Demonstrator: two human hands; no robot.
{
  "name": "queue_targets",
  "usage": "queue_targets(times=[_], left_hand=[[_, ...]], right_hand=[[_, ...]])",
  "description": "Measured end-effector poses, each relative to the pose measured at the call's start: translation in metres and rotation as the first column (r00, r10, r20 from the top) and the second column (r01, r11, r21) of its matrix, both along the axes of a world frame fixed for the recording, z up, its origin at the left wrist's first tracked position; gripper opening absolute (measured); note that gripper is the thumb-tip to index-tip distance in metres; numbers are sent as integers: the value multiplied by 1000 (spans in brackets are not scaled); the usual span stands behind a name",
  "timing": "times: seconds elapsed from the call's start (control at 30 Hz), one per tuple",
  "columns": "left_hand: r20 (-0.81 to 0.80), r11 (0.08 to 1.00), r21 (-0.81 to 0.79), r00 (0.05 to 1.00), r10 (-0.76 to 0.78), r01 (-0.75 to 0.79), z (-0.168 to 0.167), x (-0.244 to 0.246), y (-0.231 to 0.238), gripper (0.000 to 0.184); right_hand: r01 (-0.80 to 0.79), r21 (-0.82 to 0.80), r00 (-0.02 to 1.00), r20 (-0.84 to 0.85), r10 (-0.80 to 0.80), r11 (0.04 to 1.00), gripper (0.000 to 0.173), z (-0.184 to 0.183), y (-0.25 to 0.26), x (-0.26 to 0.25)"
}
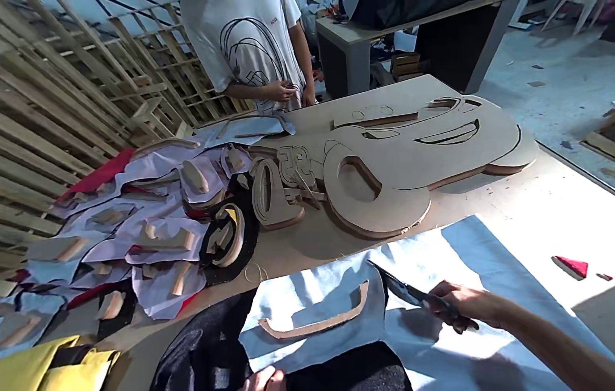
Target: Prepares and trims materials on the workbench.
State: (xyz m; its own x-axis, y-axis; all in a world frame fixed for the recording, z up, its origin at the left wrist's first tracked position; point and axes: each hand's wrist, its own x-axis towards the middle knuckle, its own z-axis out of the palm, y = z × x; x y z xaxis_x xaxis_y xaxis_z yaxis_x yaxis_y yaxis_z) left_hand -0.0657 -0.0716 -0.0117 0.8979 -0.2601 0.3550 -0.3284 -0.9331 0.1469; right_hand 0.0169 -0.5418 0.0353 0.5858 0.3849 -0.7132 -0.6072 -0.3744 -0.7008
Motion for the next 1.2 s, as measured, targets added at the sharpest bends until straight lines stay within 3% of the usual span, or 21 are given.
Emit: queue_targets(times=[0.07,0.17,0.27,0.57,0.93,1.1,1.2], left_hand=[[34,998,-57,999,-34,36,8,3,-22,28],[-32,997,-41,997,-70,68,20,15,-69,54],[-59,997,34,996,-61,63,-2,21,-89,67],[-181,997,31,982,-63,70,-10,20,-87,63],[-105,995,82,993,-48,56,-17,20,-87,62],[-35,1000,-8,999,-24,24,-17,23,-88,54],[-63,975,-221,997,-37,22,21,58,-102,43]], right_hand=[[-24,4,1000,2,24,1000,33,-1,-4,8],[-62,-13,998,14,62,998,35,1,-3,19],[-71,-31,997,18,72,997,34,-1,0,29],[-121,-46,992,34,123,992,27,-7,2,51],[-199,-16,979,49,200,980,28,-3,13,89],[-437,-337,878,40,476,834,26,39,-2,126],[-546,-412,805,-16,594,729,30,56,-24,152]])
